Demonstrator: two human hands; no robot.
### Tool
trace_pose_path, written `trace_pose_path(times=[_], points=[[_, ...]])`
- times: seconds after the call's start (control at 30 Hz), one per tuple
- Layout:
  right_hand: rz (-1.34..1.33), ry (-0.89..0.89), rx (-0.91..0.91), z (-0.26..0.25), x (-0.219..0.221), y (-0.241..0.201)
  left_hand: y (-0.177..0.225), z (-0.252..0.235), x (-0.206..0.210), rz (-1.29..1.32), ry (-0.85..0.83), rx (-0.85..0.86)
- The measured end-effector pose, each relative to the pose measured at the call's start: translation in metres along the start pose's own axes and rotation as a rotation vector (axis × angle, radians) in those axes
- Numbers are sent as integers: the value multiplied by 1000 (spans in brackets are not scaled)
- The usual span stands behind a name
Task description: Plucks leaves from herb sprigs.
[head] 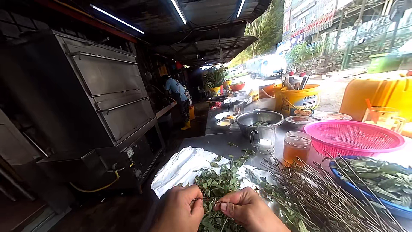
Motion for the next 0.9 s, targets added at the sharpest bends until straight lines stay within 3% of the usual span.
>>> trace_pose_path(times=[0.1, 0.17, 0.3, 0.4, 0.47, 0.6, 0.73, 0.8, 0.9], points=[[10, -41, -3, 1, 5, 0, 3, -2, 4, -408, 213, -122], [-68, -11, -24, 3, 3, -4, -18, -5, 0, -335, 290, -318], [-218, 69, -31, 4, -6, -8, -58, -5, -4, 729, 318, -670], [-260, 51, -20, 2, -6, -5, -59, -3, -3, 1161, 305, -820], [-281, 27, -23, 1, -7, -3, -51, -4, -5, 1172, 248, -759], [-273, 3, -35, 2, -9, -2, -25, -9, -10, 1024, 18, -404], [-241, -42, -52, 2, -7, 0, 2, -14, -4, 675, -265, -138], [-218, -76, -46, 2, -5, 0, 10, -15, 4, 635, -298, -76], [-176, -129, -24, 3, -1, 0, 19, -12, 12, 681, -190, -52]])
Point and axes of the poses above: each hand's wrist, its own z-axis away from the middle knuckle, its own x-axis out of the palm, y = z × x, the point moved 3 cm from there along -z, towards the middle knuckle, and after that the axes turned 13 degrees about -z, right-handed, at the moved point
